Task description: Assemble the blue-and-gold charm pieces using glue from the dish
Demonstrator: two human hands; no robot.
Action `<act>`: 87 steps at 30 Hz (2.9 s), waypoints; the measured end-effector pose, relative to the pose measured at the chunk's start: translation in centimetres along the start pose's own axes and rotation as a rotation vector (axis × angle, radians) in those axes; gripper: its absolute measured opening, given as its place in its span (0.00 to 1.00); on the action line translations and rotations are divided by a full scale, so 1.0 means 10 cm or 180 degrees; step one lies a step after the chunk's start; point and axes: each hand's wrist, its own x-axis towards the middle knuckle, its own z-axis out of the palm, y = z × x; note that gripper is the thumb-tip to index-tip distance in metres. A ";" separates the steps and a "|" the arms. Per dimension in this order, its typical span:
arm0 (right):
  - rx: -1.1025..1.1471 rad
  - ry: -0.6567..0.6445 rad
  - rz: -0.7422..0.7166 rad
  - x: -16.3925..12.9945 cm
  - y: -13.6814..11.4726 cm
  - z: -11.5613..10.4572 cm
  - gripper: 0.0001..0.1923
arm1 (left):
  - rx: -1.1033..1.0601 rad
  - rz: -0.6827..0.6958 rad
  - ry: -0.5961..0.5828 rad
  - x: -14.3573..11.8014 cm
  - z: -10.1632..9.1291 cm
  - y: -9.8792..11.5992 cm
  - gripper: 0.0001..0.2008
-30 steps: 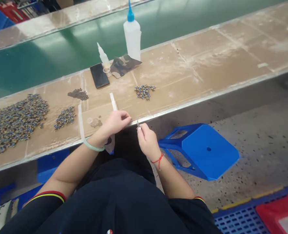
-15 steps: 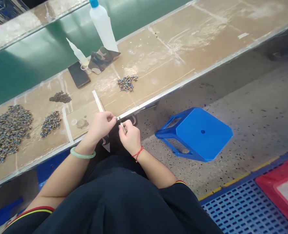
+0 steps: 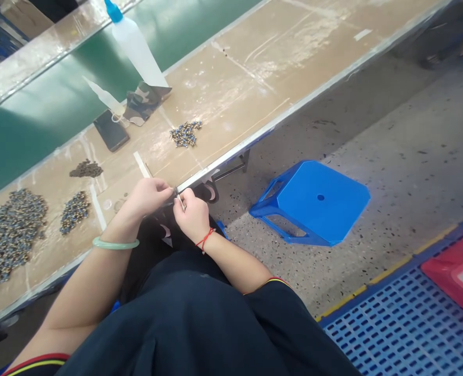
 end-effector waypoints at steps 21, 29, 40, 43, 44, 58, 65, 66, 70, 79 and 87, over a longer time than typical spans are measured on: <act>-0.0135 0.0026 -0.0060 0.04 0.05 0.07 0.08 | -0.0125 0.0031 0.0086 0.04 0.04 -0.06 0.07; -0.0362 -0.0001 -0.0117 0.05 -0.01 0.08 0.08 | -0.0051 -0.0036 0.0076 0.03 0.02 -0.03 0.08; -0.0807 -0.0177 -0.0345 0.14 0.02 0.08 0.08 | -0.0082 0.0038 0.0197 0.05 0.08 -0.09 0.06; -0.0904 -0.0243 -0.0419 0.15 0.04 0.03 0.08 | -0.0130 0.0021 0.0210 0.04 0.10 -0.09 0.06; -0.0927 -0.0265 -0.0441 0.14 0.04 0.01 0.07 | -0.0136 0.0029 0.0198 0.04 0.10 -0.08 0.06; -0.0705 -0.0157 -0.0472 0.15 0.10 0.04 0.07 | 0.0191 0.0367 0.0305 0.05 0.09 -0.06 0.06; -0.0099 0.0246 -0.0333 0.05 0.19 -0.02 0.10 | -0.0936 0.0381 0.0283 -0.01 0.03 -0.31 0.10; -0.0018 0.0307 -0.0325 0.06 0.20 -0.03 0.10 | -0.1078 0.0414 0.0285 -0.02 0.04 -0.34 0.11; 0.0181 0.0440 -0.0345 0.11 0.25 -0.11 0.11 | -0.1576 0.0532 0.0267 -0.08 0.07 -0.37 0.14; -0.0189 0.0384 -0.0687 0.54 0.33 -0.47 0.13 | -0.2713 0.0729 0.0263 -0.35 0.23 -0.32 0.14; -0.0911 0.0093 -0.1244 2.33 -0.16 -0.49 0.12 | -0.3688 0.0894 0.0326 -0.55 0.48 -0.35 0.22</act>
